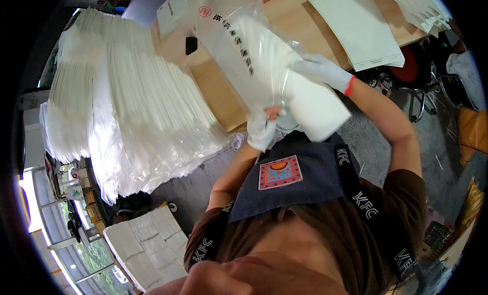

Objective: The person repeatedly picks up stacks of white paper documents and places them into clear plastic bags on a wooden table. The person wears white gloves and a KFC-branded apron. A second person is visible in the background handling similar materials.

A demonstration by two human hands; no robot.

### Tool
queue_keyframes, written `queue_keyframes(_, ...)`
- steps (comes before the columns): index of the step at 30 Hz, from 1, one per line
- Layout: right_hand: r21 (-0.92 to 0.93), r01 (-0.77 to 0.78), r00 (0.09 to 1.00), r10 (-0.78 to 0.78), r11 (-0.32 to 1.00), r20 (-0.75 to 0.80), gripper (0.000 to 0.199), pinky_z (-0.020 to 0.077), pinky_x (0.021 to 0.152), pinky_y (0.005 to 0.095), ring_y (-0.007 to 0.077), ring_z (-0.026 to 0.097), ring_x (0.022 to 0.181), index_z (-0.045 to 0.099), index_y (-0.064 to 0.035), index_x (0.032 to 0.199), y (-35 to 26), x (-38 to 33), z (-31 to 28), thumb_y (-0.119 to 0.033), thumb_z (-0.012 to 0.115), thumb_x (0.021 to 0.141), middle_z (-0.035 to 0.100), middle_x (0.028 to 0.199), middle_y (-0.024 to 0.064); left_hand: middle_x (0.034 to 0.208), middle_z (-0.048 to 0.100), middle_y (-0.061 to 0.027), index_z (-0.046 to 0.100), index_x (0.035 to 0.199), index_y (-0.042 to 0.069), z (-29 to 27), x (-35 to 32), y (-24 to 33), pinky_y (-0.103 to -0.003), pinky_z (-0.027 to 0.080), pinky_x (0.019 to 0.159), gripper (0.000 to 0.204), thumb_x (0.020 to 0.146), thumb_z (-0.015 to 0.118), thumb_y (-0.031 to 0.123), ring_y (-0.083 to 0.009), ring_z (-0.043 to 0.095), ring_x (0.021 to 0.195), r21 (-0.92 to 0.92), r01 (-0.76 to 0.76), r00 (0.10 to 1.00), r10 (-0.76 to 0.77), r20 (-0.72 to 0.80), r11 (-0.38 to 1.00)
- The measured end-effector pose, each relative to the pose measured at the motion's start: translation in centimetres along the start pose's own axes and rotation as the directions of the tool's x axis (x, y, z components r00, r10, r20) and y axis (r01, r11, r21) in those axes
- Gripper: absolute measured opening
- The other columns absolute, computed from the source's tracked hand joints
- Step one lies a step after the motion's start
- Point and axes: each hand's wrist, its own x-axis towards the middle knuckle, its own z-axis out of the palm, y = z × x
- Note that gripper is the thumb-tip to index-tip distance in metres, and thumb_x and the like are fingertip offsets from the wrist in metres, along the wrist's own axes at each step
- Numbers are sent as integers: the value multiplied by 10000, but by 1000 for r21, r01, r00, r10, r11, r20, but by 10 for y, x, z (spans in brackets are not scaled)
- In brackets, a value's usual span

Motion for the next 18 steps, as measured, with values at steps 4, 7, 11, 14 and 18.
queue_keyframes(4, -860, 148, 949, -316, 488, -16, 340, 464, 863, 401, 346, 583, 979, 586, -32, 1073, 21, 43, 24, -229, 607, 797, 603, 1088, 164, 791, 633, -88, 623, 977, 131, 14, 90, 30, -353, 495, 647, 250, 756, 560, 32, -268, 614, 705, -152, -64, 993, 79, 90, 986)
queue_keyframes(7, -859, 222, 781, -611, 461, -126, 334, 457, 872, 406, 340, 574, 994, 587, -40, 1063, 54, 63, 48, -224, 612, 786, 599, 1088, 164, 762, 610, -106, 606, 917, 117, 32, 100, 64, -355, 496, 653, 202, 759, 540, 9, -280, 618, 711, -50, -89, 967, 98, 237, 995)
queue_keyframes(11, -892, 231, 879, -477, 389, 20, 326, 447, 882, 413, 332, 561, 1016, 588, -51, 1049, 47, -7, 63, -218, 619, 770, 594, 1088, 165, 789, 605, -98, 578, 926, 48, 30, 61, -17, -289, 471, 687, 132, 799, 546, 24, -195, 589, 731, -173, 272, 961, -260, 90, 947)
queue_keyframes(14, -913, 295, 643, -765, 282, -28, 445, 415, 888, 406, 316, 545, 1001, 526, -75, 1109, 61, -48, 58, -193, 655, 700, 564, 1113, 129, 826, 612, -100, 563, 929, 54, 27, 17, -21, -288, 469, 713, 149, 780, 577, 51, -193, 594, 775, -164, 398, 916, -383, 118, 902)
queue_keyframes(18, -901, -238, 924, -202, 362, -325, 396, 492, 685, 418, 303, 634, 774, 482, -72, 1173, 84, -23, 33, -209, 537, 805, 645, 852, 128, 841, 603, -102, 564, 898, 90, 31, -41, -15, -343, 474, 687, 189, 722, 621, 128, -264, 587, 831, 214, 107, 980, -139, 144, 971)
